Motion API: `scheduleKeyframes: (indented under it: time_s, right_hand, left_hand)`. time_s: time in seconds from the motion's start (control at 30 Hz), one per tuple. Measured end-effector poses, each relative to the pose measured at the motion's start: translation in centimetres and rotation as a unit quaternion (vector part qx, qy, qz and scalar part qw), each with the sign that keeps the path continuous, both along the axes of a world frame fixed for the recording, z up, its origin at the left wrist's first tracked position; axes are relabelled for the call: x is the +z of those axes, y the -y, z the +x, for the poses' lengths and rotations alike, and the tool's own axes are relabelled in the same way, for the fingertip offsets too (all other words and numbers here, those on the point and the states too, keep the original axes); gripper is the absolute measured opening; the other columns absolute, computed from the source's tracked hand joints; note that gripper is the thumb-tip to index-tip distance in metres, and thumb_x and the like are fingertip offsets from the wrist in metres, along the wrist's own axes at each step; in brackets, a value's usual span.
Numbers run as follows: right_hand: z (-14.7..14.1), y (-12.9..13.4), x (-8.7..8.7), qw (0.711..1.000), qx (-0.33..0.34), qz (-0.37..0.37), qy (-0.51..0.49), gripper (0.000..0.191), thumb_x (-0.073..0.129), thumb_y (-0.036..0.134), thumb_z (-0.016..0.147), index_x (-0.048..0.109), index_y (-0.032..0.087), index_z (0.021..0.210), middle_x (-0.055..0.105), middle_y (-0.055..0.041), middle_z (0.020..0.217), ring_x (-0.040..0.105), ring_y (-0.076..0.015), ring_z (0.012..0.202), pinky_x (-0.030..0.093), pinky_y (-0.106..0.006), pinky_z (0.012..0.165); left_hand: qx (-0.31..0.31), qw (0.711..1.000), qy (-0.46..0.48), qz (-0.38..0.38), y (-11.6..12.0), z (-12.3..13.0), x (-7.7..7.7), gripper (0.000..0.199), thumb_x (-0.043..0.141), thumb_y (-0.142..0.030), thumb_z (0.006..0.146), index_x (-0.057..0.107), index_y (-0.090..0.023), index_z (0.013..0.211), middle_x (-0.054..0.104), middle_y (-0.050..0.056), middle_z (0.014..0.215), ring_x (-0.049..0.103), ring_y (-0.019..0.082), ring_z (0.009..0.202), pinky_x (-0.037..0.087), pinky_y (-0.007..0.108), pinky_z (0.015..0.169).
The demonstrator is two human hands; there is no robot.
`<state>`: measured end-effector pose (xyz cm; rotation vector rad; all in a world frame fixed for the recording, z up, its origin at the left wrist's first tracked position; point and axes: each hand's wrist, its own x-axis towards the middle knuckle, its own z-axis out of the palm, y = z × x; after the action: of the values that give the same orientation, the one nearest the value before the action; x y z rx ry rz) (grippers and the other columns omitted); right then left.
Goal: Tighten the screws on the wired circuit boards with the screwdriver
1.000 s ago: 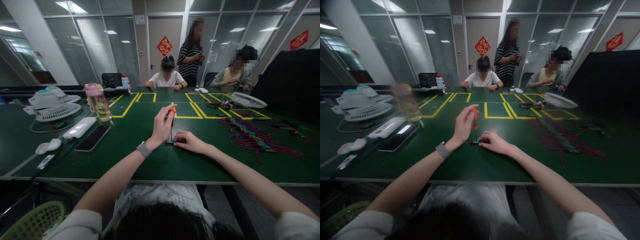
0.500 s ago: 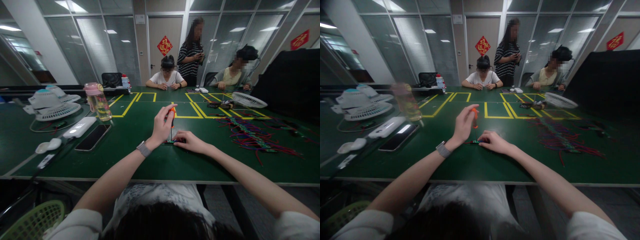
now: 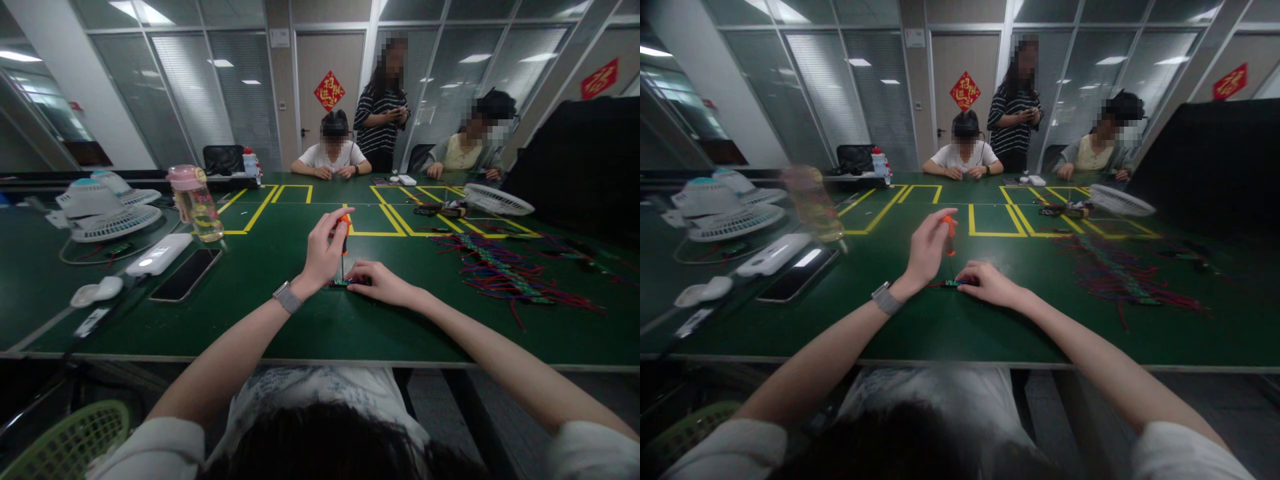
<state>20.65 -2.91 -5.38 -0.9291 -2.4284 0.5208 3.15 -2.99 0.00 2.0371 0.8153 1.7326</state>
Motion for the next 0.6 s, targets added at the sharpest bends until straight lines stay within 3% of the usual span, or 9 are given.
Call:
scheduleKeyframes:
  time_s: [0.6]
  right_hand:
    - [-0.04,0.12,0.12,1.000,-0.003,-0.003,-0.004,0.017,0.063,0.026,0.085,0.070,0.014,0.096,0.056,-0.0031,0.081,0.053,-0.0128,0.066,0.044,-0.025,0.062]
  left_hand:
    - [-0.003,1.000,0.004,0.001,0.05,-0.03,0.01,0.027,0.042,-0.026,0.096,0.060,-0.020,0.116,0.064,0.005,0.102,0.060,0.014,0.088,0.049,0.025,0.078]
